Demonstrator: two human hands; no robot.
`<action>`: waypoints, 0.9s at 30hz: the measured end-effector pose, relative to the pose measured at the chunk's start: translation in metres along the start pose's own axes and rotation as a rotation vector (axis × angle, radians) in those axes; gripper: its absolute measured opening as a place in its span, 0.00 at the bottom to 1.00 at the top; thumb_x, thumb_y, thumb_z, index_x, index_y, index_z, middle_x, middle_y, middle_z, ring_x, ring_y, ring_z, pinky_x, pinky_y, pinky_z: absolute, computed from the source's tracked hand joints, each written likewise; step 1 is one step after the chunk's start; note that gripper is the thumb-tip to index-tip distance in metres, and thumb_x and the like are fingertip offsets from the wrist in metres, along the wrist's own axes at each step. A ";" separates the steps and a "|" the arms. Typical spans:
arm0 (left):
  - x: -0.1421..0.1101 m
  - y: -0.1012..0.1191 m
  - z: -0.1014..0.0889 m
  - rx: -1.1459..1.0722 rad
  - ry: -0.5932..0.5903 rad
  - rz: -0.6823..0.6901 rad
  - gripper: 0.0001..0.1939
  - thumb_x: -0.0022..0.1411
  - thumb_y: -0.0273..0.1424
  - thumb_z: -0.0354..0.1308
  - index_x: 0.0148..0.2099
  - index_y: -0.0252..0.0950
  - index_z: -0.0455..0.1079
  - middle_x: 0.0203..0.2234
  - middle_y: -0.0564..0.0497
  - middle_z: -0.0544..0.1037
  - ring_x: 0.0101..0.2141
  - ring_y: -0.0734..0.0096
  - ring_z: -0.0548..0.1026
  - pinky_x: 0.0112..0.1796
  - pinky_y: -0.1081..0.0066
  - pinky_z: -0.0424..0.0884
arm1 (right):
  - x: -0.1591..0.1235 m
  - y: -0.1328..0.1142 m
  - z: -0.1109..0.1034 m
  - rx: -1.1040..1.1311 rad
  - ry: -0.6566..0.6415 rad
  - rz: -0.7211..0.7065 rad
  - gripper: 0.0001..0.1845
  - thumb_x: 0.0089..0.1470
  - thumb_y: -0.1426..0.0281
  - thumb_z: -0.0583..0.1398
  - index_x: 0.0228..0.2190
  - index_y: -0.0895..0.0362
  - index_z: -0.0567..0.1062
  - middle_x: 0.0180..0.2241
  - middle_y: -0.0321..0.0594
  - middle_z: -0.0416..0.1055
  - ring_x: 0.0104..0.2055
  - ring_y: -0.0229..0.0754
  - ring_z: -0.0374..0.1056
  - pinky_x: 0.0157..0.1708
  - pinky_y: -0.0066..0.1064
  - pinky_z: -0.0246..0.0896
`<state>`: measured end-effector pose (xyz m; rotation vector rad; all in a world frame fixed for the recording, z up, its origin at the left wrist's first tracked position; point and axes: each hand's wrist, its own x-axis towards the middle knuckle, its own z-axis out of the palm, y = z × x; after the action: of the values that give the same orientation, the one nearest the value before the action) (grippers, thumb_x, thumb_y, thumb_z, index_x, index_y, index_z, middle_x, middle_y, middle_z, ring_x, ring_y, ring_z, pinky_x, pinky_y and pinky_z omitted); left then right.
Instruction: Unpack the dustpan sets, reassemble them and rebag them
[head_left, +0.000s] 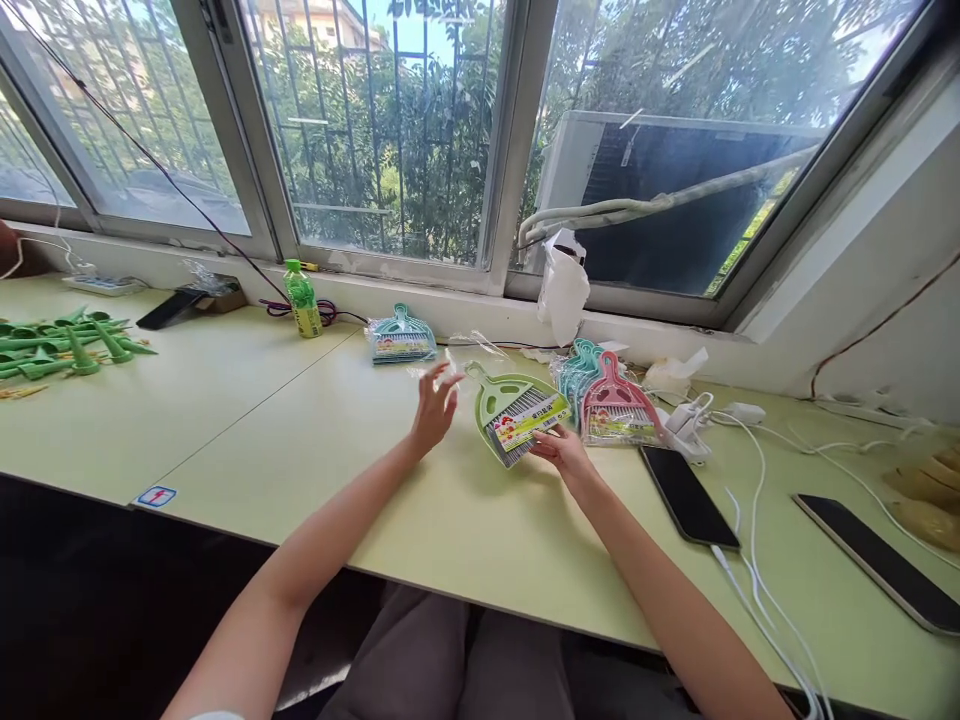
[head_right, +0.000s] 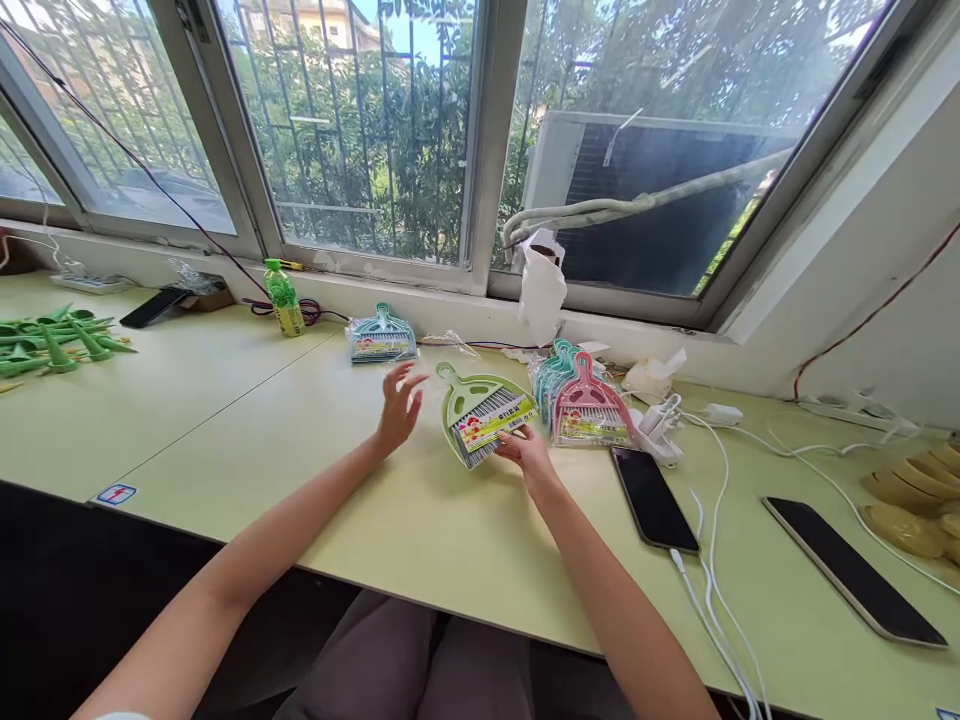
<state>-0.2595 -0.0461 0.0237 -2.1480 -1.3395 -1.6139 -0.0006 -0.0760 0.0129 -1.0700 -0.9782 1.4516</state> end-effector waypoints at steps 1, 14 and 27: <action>0.003 -0.001 -0.003 0.026 0.126 -0.080 0.15 0.67 0.29 0.46 0.55 0.39 0.63 0.59 0.40 0.59 0.60 0.59 0.57 0.59 0.57 0.55 | -0.001 0.000 0.001 -0.001 0.001 -0.021 0.17 0.41 0.72 0.67 0.36 0.55 0.72 0.37 0.39 0.78 0.34 0.42 0.76 0.45 0.38 0.73; 0.021 -0.084 -0.015 -0.688 -0.301 -0.869 0.31 0.61 0.54 0.46 0.52 0.33 0.66 0.42 0.40 0.78 0.36 0.64 0.78 0.40 0.68 0.70 | -0.003 -0.001 0.007 -0.118 -0.010 -0.030 0.17 0.39 0.73 0.68 0.35 0.57 0.73 0.32 0.40 0.79 0.30 0.43 0.76 0.40 0.40 0.74; 0.017 -0.073 -0.018 -0.677 -0.598 -0.847 0.29 0.57 0.48 0.58 0.56 0.37 0.69 0.44 0.42 0.78 0.30 0.66 0.80 0.34 0.67 0.75 | 0.001 -0.018 -0.010 -0.251 -0.143 0.024 0.19 0.38 0.75 0.68 0.37 0.59 0.77 0.31 0.42 0.79 0.29 0.45 0.75 0.33 0.36 0.74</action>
<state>-0.3234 -0.0034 0.0170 -2.8156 -2.4166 -1.9796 0.0133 -0.0723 0.0273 -1.1718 -1.2794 1.4676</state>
